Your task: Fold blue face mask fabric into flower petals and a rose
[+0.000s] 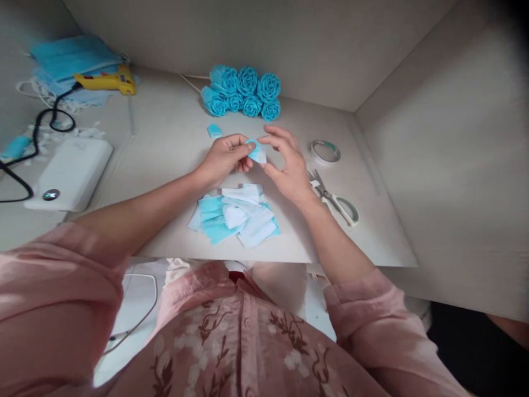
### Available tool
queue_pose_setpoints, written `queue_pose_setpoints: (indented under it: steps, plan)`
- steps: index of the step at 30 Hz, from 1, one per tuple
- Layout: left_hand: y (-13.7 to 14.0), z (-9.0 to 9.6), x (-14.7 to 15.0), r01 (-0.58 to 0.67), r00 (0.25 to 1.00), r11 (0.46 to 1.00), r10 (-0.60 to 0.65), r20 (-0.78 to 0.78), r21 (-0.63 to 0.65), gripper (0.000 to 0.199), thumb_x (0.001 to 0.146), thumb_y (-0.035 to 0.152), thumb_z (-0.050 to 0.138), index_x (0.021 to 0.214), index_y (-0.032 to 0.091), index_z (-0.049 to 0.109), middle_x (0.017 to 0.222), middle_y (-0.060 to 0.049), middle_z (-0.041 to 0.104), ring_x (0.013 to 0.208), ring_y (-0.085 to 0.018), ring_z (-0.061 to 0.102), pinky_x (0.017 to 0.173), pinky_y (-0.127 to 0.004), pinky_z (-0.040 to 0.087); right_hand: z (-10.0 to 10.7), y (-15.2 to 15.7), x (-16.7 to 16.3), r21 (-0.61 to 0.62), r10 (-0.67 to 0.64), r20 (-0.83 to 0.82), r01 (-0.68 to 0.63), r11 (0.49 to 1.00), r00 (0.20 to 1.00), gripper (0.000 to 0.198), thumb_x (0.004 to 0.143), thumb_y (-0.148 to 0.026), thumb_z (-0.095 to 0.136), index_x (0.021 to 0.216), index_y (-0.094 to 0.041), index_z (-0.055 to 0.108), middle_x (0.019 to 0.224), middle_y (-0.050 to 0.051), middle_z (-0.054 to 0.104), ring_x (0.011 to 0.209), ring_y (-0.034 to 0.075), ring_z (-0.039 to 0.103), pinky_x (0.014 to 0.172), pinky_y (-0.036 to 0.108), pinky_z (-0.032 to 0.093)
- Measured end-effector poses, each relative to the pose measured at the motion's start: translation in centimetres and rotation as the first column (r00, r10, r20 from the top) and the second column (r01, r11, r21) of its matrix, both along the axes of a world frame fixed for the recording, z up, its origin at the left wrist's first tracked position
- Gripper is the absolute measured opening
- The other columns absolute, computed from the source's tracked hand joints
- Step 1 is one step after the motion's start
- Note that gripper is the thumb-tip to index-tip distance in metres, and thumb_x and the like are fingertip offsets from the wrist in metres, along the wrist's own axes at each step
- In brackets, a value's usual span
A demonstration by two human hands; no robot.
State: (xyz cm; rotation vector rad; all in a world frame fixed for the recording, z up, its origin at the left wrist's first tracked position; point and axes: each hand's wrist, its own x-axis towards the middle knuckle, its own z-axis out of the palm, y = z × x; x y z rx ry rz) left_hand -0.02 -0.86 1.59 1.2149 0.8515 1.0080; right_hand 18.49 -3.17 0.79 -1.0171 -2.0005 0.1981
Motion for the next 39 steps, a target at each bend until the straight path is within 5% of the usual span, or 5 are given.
queue_pose_setpoints:
  steps: [4,12,24,39]
  plan:
    - [0.2,-0.5,0.0,0.006,1.0,0.999,-0.006,-0.014,0.035,0.024,0.091,0.029,0.069,0.076,0.016,0.055,0.057,0.003,0.063,0.047,-0.005,0.055,0.05,-0.016,0.041,-0.4,0.3,0.1,-0.042,0.001,-0.01,-0.002,0.999,1.0,0.013,0.09,-0.033,0.063,0.099,-0.027,0.071,0.139,0.003,0.061,0.133,0.026,0.053,0.117,0.052,0.038]
    - [0.0,-0.4,0.2,-0.034,0.996,0.991,0.044,-0.076,0.131,0.024,0.089,0.03,0.071,0.076,0.016,0.056,0.058,0.003,0.063,0.046,-0.005,0.053,0.05,-0.018,0.04,0.0,0.0,-0.2,-0.203,-0.004,-0.216,-0.041,0.978,0.976,0.023,0.088,-0.051,0.068,0.086,-0.028,0.071,0.13,0.004,0.065,0.128,0.027,0.056,0.115,0.055,0.039]
    - [0.0,-0.8,0.1,-0.025,0.994,0.982,0.045,-0.103,0.187,0.025,0.087,0.035,0.072,0.078,0.015,0.059,0.061,0.001,0.065,0.049,-0.006,0.055,0.049,-0.017,0.04,-1.3,0.8,-0.3,-0.329,0.023,-0.394,-0.165,0.93,0.919,0.062,0.08,-0.063,0.071,0.131,-0.031,0.056,0.125,0.006,0.067,0.115,0.021,0.063,0.095,0.036,0.055]
    - [-0.4,-0.3,0.1,0.051,0.99,0.983,-0.027,-0.135,0.176,0.028,0.087,0.037,0.072,0.076,0.016,0.059,0.063,0.0,0.065,0.049,-0.006,0.055,0.05,-0.017,0.042,-1.5,0.8,-0.3,-0.402,0.0,-0.382,-0.167,0.9,0.924,0.063,0.082,-0.067,0.067,0.133,-0.031,0.056,0.094,0.001,0.07,0.079,0.016,0.064,0.08,0.034,0.057]
